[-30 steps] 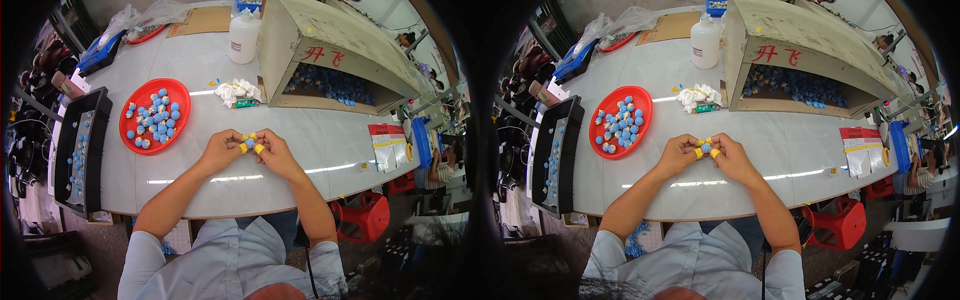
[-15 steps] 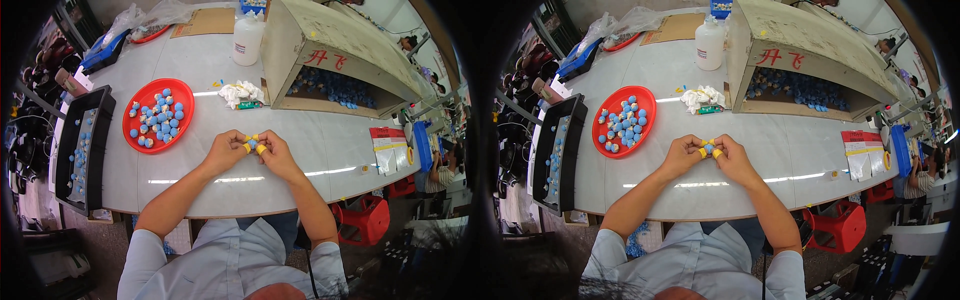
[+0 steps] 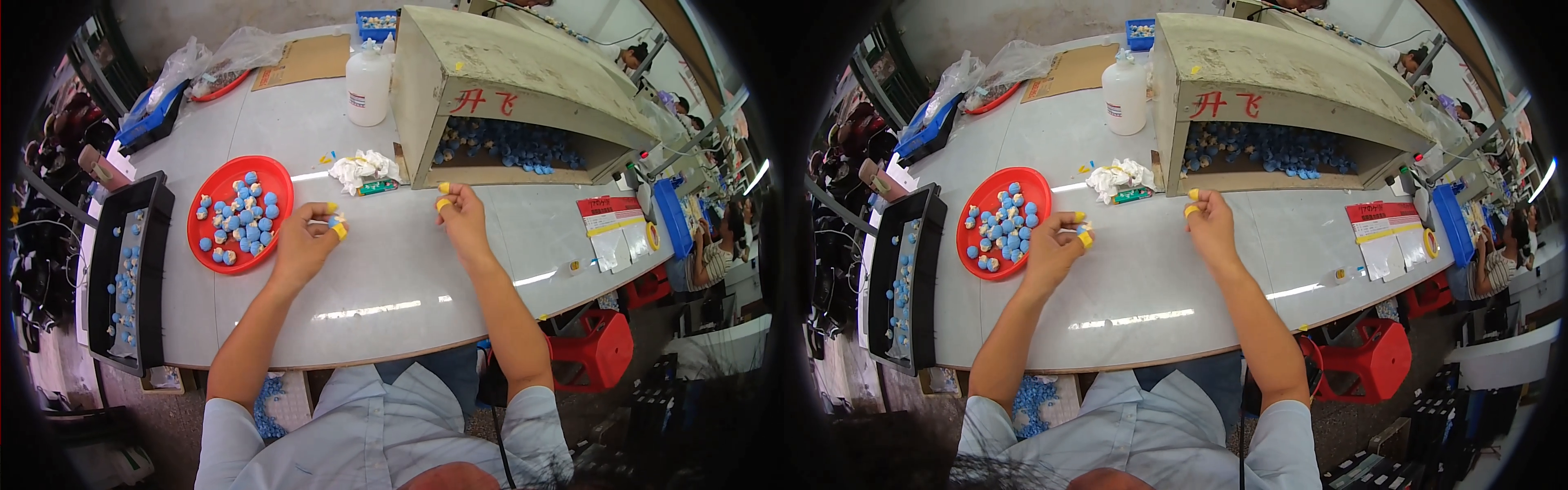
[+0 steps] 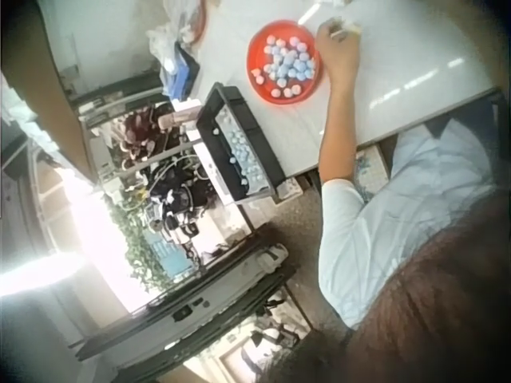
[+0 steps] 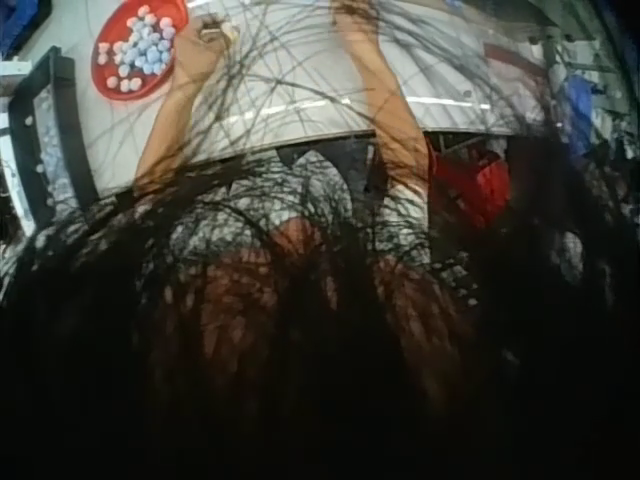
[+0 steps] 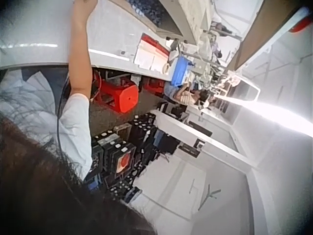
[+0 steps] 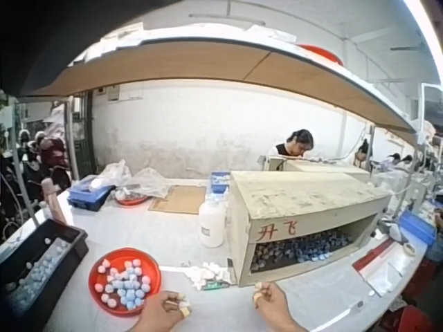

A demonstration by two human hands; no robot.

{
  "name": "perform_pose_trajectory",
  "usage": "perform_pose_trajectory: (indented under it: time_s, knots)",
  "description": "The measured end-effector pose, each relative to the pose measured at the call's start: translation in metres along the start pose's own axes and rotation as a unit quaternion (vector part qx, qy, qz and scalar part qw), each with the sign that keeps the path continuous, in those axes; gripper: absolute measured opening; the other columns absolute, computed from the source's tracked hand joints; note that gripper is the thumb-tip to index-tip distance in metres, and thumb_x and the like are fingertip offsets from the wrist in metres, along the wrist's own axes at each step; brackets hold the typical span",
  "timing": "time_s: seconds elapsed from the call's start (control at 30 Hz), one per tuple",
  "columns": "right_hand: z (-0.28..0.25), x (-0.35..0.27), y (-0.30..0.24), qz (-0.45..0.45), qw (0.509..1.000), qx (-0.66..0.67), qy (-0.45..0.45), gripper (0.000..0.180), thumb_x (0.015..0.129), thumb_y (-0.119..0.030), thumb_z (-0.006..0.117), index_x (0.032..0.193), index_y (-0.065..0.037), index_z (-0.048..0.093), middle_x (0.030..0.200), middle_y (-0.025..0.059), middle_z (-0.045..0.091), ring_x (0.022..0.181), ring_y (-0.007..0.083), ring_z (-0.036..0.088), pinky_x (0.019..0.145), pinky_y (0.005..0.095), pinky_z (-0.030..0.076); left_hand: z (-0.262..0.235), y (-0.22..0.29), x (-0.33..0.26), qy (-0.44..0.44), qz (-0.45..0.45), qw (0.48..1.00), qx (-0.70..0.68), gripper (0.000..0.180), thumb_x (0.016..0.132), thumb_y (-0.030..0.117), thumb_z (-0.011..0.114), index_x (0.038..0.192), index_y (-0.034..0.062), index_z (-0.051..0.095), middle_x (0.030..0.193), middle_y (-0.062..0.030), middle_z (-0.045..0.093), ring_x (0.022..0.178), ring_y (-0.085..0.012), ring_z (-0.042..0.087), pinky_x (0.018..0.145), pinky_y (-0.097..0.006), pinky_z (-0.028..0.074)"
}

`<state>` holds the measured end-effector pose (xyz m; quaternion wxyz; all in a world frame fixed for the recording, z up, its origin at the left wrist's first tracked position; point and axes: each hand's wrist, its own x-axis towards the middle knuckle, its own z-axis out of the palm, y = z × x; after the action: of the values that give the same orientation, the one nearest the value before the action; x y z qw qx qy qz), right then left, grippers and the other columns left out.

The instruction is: The person assembles small yellow plastic connectors and blue plastic caps by hand at a factory workstation.

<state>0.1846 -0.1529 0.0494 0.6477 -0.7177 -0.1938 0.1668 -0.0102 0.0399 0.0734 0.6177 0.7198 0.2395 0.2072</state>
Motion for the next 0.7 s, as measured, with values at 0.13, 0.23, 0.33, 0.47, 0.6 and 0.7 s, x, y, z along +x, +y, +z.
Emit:
perform_pose_trajectory:
  time_s: [0.13, 0.23, 0.33, 0.47, 0.6, 0.7]
  knots:
    - [-0.029, 0.06, 0.015, -0.194, 0.919, -0.325, 0.111, 0.031, 0.081, -0.001, 0.058, 0.112, 0.002, 0.056, 0.096, 0.0134, 0.062, 0.081, 0.0276, 0.063, 0.072, 0.0384, 0.051, -0.045, 0.012, 0.001, 0.192, 0.098, 0.927, 0.308, 0.046, 0.08, 0.008, 0.07, 0.122, -0.0031, 0.056, 0.105, -0.0113, 0.067, 0.095, -0.0209, 0.064, 0.078, -0.032, 0.051]
    - [-0.025, 0.093, 0.013, -0.162, 0.845, -0.5, 0.095, 0.033, 0.078, -0.006, 0.062, 0.111, 0.0, 0.06, 0.1, 0.0182, 0.063, 0.089, 0.0373, 0.062, 0.078, 0.0454, 0.051, -0.079, 0.005, -0.002, 0.247, 0.051, 0.834, 0.49, 0.051, 0.079, 0.01, 0.071, 0.126, -0.0012, 0.054, 0.108, -0.0094, 0.067, 0.105, -0.0266, 0.061, 0.086, -0.037, 0.049]
    - [-0.026, 0.118, 0.015, -0.065, 0.831, -0.551, -0.018, 0.037, 0.078, -0.016, 0.064, 0.113, -0.005, 0.062, 0.101, 0.0177, 0.064, 0.093, 0.039, 0.063, 0.083, 0.0464, 0.051, -0.085, -0.003, -0.004, 0.259, 0.094, 0.773, 0.571, 0.052, 0.079, 0.01, 0.071, 0.126, -0.0007, 0.053, 0.11, -0.0086, 0.065, 0.111, -0.0284, 0.056, 0.089, -0.037, 0.046]
    - [-0.028, 0.115, 0.02, -0.059, 0.828, -0.558, 0.011, 0.037, 0.077, -0.019, 0.064, 0.112, -0.007, 0.064, 0.094, 0.016, 0.065, 0.09, 0.0385, 0.064, 0.08, 0.0467, 0.052, -0.06, 0.003, -0.002, 0.32, 0.232, 0.72, 0.57, 0.047, 0.08, 0.009, 0.071, 0.124, -0.0011, 0.054, 0.112, -0.0103, 0.064, 0.11, -0.0308, 0.056, 0.089, -0.037, 0.046]
    - [-0.022, 0.063, 0.023, -0.187, 0.893, -0.397, 0.104, 0.041, 0.076, -0.014, 0.068, 0.116, -0.006, 0.06, 0.091, 0.0118, 0.064, 0.077, 0.0289, 0.063, 0.07, 0.0387, 0.052, -0.018, 0.016, -0.013, 0.089, 0.188, 0.953, 0.223, 0.048, 0.083, 0.009, 0.071, 0.125, -0.0033, 0.05, 0.116, -0.015, 0.061, 0.1, -0.0242, 0.062, 0.083, -0.034, 0.049]
    - [-0.003, -0.012, 0.004, -0.137, 0.95, -0.273, -0.063, 0.056, 0.076, -0.014, 0.068, 0.127, -0.003, 0.048, 0.093, 0.0109, 0.064, 0.08, 0.0292, 0.063, 0.069, 0.0391, 0.05, 0.021, -0.007, -0.01, -0.097, 0.005, 0.995, -0.006, 0.045, 0.089, 0.009, 0.066, 0.128, -0.0032, 0.047, 0.119, -0.0151, 0.059, 0.099, -0.0168, 0.063, 0.082, -0.029, 0.052]
